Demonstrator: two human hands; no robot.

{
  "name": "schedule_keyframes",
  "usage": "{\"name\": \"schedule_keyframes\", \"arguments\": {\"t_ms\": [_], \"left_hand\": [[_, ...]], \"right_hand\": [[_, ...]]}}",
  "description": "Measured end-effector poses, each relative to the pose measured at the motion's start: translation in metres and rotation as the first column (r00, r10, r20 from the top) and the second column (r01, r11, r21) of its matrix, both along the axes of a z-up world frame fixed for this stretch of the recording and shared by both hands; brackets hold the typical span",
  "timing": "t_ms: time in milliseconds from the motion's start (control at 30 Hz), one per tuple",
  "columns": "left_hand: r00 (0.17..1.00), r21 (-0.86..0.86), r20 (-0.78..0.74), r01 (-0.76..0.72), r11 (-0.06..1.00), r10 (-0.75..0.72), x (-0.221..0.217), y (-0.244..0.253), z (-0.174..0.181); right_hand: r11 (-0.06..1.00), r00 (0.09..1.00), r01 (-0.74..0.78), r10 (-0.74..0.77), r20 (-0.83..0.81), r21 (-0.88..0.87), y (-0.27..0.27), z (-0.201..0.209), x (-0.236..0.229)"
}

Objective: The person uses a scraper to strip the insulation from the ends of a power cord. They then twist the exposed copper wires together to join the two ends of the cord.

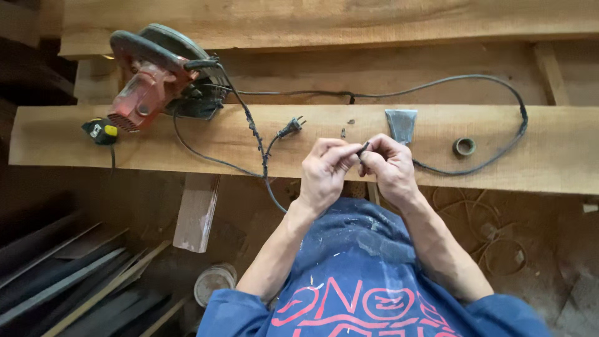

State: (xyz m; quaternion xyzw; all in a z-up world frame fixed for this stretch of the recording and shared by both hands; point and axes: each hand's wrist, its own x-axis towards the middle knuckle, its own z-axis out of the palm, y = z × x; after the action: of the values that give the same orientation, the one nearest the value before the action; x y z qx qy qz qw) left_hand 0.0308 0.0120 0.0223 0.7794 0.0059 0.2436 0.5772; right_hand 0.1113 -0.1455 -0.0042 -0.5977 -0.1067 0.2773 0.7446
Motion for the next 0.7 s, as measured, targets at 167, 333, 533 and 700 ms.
{"name": "schedule_keyframes", "arguments": {"t_ms": [167, 333, 533, 700], "left_hand": [[0.999, 0.298, 0.034, -0.032, 0.954, 0.022, -0.004, 0.019, 0.04], [1.0, 0.518, 0.0, -0.011, 0.856, 0.013, -0.008, 0.051, 0.067], [0.979, -0.318, -0.078, 0.155, 0.935, -0.189, -0.018, 0.069, 0.058], [1.0, -0.481, 0.013, 0.031, 0.876, -0.028, -0.023, 0.063, 0.023]], "right_hand": [[0.984, 0.967, -0.072, 0.109, -0.229, 0.162, 0.008, 0.006, 0.004], [0.905, 0.904, -0.424, 0.424, -0.049, 0.027, 0.033, 0.023, 0.037], [0.752, 0.759, -0.546, 0.631, -0.163, 0.369, 0.07, 0.025, 0.048], [0.903, 0.819, -0.27, 0.398, -0.414, 0.334, 0.096, 0.017, 0.017]]}}
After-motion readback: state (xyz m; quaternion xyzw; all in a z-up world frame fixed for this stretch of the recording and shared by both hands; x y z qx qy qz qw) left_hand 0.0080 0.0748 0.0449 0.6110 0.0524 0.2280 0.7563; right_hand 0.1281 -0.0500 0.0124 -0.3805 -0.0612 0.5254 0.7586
